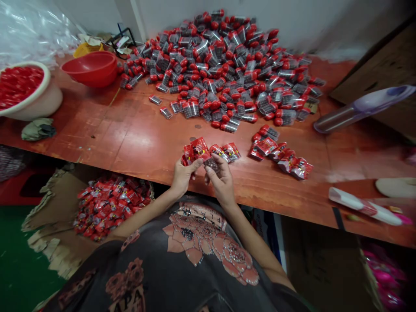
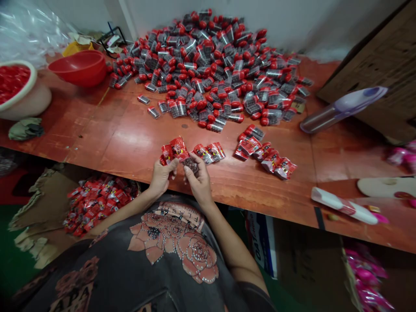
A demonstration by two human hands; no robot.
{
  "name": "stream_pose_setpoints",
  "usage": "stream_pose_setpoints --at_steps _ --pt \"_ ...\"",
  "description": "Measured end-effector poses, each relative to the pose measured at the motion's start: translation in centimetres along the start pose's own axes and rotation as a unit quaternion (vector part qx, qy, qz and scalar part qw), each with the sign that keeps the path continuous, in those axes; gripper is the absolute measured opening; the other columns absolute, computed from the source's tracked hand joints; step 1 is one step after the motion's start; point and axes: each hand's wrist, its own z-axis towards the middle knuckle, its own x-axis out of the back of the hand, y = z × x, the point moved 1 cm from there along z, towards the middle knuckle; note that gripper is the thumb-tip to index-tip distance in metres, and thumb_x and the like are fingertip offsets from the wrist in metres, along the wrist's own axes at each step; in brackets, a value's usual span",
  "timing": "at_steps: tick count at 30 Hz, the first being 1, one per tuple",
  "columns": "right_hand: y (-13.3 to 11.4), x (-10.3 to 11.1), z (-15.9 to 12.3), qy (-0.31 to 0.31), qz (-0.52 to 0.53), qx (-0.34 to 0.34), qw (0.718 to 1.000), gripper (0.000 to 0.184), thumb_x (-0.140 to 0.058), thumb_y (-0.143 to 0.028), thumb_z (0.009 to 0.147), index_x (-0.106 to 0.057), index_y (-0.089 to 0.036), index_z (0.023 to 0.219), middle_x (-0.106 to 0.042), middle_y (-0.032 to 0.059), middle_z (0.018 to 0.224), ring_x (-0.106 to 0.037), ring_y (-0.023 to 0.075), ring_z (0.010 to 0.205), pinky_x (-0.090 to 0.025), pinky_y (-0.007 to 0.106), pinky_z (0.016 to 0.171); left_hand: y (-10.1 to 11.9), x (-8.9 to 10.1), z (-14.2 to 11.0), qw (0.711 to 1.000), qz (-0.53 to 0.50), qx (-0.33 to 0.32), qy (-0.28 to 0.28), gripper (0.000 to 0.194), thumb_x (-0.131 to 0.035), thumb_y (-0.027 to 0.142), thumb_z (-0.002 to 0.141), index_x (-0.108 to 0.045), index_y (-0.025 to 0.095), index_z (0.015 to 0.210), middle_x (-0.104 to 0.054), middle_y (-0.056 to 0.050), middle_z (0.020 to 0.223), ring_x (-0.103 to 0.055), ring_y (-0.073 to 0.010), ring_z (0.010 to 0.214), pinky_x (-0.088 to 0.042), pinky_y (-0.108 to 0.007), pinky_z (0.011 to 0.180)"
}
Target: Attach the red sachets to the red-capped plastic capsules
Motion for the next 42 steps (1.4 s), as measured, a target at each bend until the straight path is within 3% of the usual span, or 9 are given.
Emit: stream_pose_setpoints --at_steps 4,10,18,24,29,38,42 --pt "0.6 -0.4 0.0 0.016 0.019 0.004 1.0 0.048 -0.067 -0.035 0.084 -0.053 -0.033 0.129 -0.063 0.0033 0.106 -0.058 0.0127 0.065 -0.056 0.031 0.058 -0.1 0.0 0.0 1.0 -0.008 0.003 0.015 0.04 -0.088 0.037 0.055 -0.054 0.017 0.064 -0.05 0.008 0.052 -0.039 -0.004 0.04 -0.027 -0.019 0.035" --pt "1.0 -0.9 -0.1 0.062 0.025 0.0 0.998 0.04 -0.064 -0.037 0.086 -0.06 -0.03 0.125 -0.066 0.0034 0.107 -0.061 0.013 0.069 -0.059 0.033 0.064 -0.2 -0.2 0.0 0.999 -0.011 0.032 0.018 0.04 -0.089 0.033 0.051 -0.055 0.016 0.063 -0.051 0.007 0.051 -0.039 -0.0039 0.039 -0.026 -0.018 0.034" --pt "0.9 -1.1 -0.3 0.047 0.038 -0.004 0.998 0.04 -0.069 -0.035 0.081 -0.063 -0.029 0.121 -0.069 0.0031 0.104 -0.067 0.0171 0.082 -0.061 0.037 0.074 0.1 0.0 0.3 1.0 -0.023 0.019 0.008 0.038 -0.086 0.034 0.057 -0.053 0.016 0.059 -0.046 0.008 0.045 -0.035 -0.0033 0.037 -0.025 -0.018 0.034" --pt "1.2 -1.4 -0.5 0.036 0.043 0.009 0.998 0.034 -0.067 -0.033 0.083 -0.058 -0.03 0.116 -0.067 0.0026 0.105 -0.068 0.0182 0.087 -0.061 0.035 0.072 0.4 -0.3 0.5 1.0 -0.019 0.014 -0.009 0.037 -0.086 0.033 0.054 -0.054 0.016 0.061 -0.048 0.008 0.049 -0.035 -0.003 0.038 -0.025 -0.019 0.035" --pt "1.1 -1.9 -0.6 0.075 0.064 0.013 0.995 0.033 -0.069 -0.035 0.081 -0.055 -0.03 0.11 -0.065 0.0009 0.098 -0.066 0.0155 0.08 -0.06 0.031 0.07 0.0 -0.8 0.1 1.0 -0.014 0.013 0.0 0.035 -0.085 0.032 0.057 -0.054 0.016 0.06 -0.043 0.009 0.046 -0.031 -0.0024 0.037 -0.022 -0.019 0.036" --pt "1.2 -1.5 -0.1 0.072 0.067 -0.022 0.995 0.044 -0.063 -0.04 0.086 -0.056 -0.031 0.129 -0.07 0.0026 0.1 -0.067 0.0147 0.07 -0.06 0.033 0.066 -0.7 -0.8 -0.1 0.999 -0.037 0.033 0.006 0.043 -0.082 0.048 0.063 -0.052 0.017 0.059 -0.048 0.007 0.043 -0.033 -0.0029 0.033 -0.021 -0.019 0.032" --pt "1.5 -1.6 -0.2 0.076 0.068 -0.016 0.995 0.048 -0.06 -0.039 0.088 -0.055 -0.031 0.135 -0.071 0.0043 0.108 -0.067 0.0138 0.068 -0.061 0.034 0.066 -1.0 -1.1 -0.9 0.999 -0.03 0.024 0.004 0.045 -0.083 0.047 0.063 -0.05 0.017 0.057 -0.043 0.008 0.04 -0.031 -0.0026 0.033 -0.022 -0.018 0.033"
